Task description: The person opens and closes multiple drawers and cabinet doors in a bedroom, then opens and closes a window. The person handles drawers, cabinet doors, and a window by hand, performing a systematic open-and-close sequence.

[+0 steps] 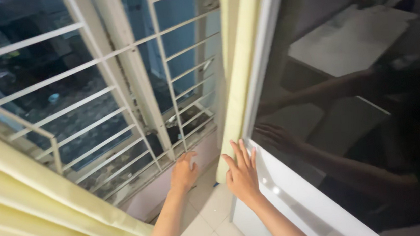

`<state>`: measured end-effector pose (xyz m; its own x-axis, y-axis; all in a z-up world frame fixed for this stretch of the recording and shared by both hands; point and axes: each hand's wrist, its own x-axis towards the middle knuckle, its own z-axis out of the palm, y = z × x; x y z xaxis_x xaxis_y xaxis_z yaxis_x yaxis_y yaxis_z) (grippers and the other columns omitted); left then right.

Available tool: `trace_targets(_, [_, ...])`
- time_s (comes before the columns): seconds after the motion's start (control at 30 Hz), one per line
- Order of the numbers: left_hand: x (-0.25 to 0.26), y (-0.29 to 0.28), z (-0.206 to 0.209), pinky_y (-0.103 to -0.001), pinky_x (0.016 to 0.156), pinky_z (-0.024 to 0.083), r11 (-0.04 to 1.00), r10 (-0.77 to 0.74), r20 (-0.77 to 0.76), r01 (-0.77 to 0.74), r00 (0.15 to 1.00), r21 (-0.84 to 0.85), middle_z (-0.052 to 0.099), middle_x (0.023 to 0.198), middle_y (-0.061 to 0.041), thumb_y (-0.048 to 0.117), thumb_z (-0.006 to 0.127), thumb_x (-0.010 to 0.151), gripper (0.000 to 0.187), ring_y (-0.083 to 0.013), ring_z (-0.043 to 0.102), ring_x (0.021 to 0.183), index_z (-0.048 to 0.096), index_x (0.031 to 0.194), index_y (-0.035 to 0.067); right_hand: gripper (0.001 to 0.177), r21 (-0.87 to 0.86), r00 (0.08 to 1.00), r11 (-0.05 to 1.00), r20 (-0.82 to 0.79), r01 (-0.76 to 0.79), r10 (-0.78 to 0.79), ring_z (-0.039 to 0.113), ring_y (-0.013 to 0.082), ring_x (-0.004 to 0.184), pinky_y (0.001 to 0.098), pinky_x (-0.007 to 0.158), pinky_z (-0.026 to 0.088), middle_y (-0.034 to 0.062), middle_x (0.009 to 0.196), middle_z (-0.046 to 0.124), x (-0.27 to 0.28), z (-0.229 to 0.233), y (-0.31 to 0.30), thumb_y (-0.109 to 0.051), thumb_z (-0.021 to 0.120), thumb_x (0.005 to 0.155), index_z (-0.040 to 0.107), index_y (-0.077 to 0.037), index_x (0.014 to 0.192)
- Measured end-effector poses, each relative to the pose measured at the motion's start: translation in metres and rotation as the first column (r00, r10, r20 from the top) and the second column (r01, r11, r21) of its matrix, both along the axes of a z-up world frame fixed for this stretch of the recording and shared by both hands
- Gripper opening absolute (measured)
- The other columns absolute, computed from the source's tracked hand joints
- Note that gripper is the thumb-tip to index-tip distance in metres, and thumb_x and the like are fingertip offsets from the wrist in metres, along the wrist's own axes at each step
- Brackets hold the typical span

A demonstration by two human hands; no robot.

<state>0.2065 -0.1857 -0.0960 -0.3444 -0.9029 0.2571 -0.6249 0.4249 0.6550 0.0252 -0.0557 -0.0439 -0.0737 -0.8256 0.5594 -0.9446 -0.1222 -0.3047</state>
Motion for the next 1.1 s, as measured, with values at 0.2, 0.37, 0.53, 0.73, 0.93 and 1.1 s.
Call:
trace_targets(0.2, [0.060,-0.027,-0.015,-0.046,0.098,0.052,0.987,0.141,0.036,-0.143,0.989,0.074,0.066,0.126,-0.009,0.014,0.061,0.089,0.035,-0.0346,0.060,0.122,0.064,0.124,0.020,0.048,0.180,0.996,0.980,0.022,-0.084,0.082,0.020,0.0400,0.151,0.0624,0.122,0.012,0.0187,0.158,0.032,0.029,-0.053,-0.067,-0.004,0.061,0.078,0.064,-0.007,0.126])
trace_targets(0.37, [0.088,-0.077,-0.044,-0.048,0.097,0.050,0.980,0.195,-0.014,-0.194,0.981,0.041,0.064,0.128,-0.013,0.010,0.062,0.084,0.039,-0.0375,0.058,0.120,0.065,0.122,0.017,0.052,0.303,0.993,0.947,-0.020,-0.104,0.115,0.019,0.0386,0.151,0.0623,0.121,0.010,0.0188,0.158,0.031,0.040,-0.094,-0.137,-0.008,0.064,0.078,0.061,-0.007,0.130])
trace_targets(0.53, [0.081,-0.145,-0.066,-0.046,0.103,0.049,0.974,0.210,-0.025,-0.207,0.977,0.093,0.065,0.128,-0.016,0.010,0.058,0.090,0.034,-0.0380,0.059,0.121,0.067,0.123,0.015,0.055,0.430,0.994,0.901,-0.052,-0.059,0.091,0.018,0.0362,0.152,0.0619,0.123,0.009,0.0167,0.159,0.030,0.035,-0.132,-0.201,-0.013,0.066,0.080,0.057,-0.010,0.135])
trace_targets(0.73, [0.045,-0.191,-0.095,-0.046,0.102,0.048,0.992,0.124,-0.063,-0.123,0.990,0.031,0.062,0.128,-0.017,0.006,0.059,0.086,0.037,-0.0379,0.057,0.123,0.064,0.123,0.011,0.060,0.592,0.995,0.806,-0.089,0.017,0.044,0.017,0.0356,0.152,0.0608,0.123,0.009,0.0165,0.160,0.027,0.029,-0.178,-0.267,-0.016,0.065,0.084,0.049,-0.010,0.142])
trace_targets(0.93, [0.025,-0.228,-0.149,-0.046,0.100,0.049,0.997,0.055,-0.145,-0.045,0.988,0.068,0.063,0.125,-0.019,0.001,0.058,0.086,0.040,-0.0404,0.059,0.117,0.063,0.125,0.008,0.067,0.688,0.998,0.723,-0.046,0.058,-0.036,0.017,0.0353,0.152,0.0601,0.124,0.010,0.0157,0.161,0.024,0.025,-0.228,-0.290,-0.017,0.066,0.083,0.044,-0.010,0.146])
trace_targets(1.1, [0.007,-0.254,-0.213,-0.045,0.104,0.049,1.000,0.005,-0.225,0.002,0.974,0.031,0.062,0.126,-0.023,-0.003,0.057,0.084,0.047,-0.0413,0.059,0.119,0.059,0.130,0.005,0.067,0.653,0.991,0.749,-0.016,0.113,-0.135,0.025,0.0321,0.151,0.0664,0.120,0.014,0.0149,0.161,0.030,0.016,-0.284,-0.305,-0.017,0.065,0.084,0.042,-0.009,0.146])
